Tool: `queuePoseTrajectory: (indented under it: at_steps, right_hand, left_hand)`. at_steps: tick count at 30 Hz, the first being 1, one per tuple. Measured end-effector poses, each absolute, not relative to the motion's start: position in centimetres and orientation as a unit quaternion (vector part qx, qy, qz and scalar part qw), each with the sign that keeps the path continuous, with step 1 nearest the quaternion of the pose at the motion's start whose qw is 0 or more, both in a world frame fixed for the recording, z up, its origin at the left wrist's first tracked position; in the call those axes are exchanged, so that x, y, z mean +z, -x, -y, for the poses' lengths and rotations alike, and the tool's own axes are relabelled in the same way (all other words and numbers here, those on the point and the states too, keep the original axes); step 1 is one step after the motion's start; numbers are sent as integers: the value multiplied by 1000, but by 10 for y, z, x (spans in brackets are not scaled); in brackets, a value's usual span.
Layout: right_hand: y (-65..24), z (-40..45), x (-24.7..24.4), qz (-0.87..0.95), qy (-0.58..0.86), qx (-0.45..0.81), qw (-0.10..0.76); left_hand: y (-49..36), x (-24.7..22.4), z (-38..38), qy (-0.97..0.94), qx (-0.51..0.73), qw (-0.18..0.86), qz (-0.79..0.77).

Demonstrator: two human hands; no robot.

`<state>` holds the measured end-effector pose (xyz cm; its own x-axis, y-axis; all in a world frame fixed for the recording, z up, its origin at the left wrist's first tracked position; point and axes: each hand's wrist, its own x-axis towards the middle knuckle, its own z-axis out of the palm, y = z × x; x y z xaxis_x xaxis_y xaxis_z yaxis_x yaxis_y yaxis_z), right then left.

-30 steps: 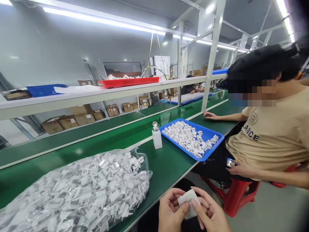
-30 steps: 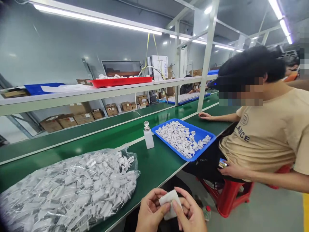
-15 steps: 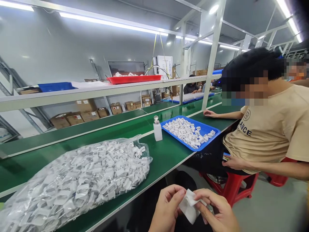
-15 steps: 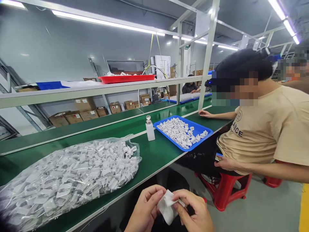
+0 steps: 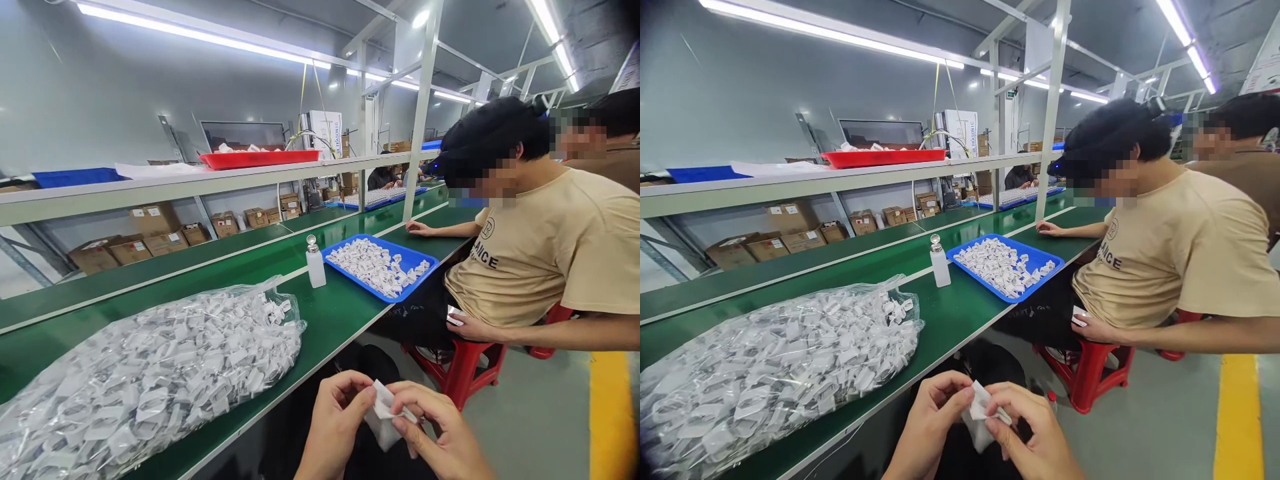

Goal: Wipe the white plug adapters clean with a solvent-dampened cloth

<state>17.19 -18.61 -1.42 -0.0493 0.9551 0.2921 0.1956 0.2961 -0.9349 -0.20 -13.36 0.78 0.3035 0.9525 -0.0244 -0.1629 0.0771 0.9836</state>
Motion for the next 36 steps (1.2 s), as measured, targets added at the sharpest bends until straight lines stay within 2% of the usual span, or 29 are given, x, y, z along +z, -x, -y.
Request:
queuePoseTrajectory:
  at_steps: [7,14,18,23,29,36]
  right_hand:
    - [-165,188,-1,565,505,400,515]
    - [-168,164,-23,542,550,393,498]
    - [-171,145,-30,538,544,419,488]
    - [-178,112,-23,471,529,488,510]
    - [-200,78,-23,484,520,574,408]
    - [-215,51,-21,572,554,503,336]
  left_hand:
    - [6,5,129,-568,422,582,-400]
    - [2,2,115,-575,401,600,-385]
    - [-5,-1,100,-538,404,638,-374]
    - [-10,0,68,-564,393,593,-420]
    - [-8,0,32,-660,354,515,-418]
    - [-13,-10,9,-683,346,488,-419]
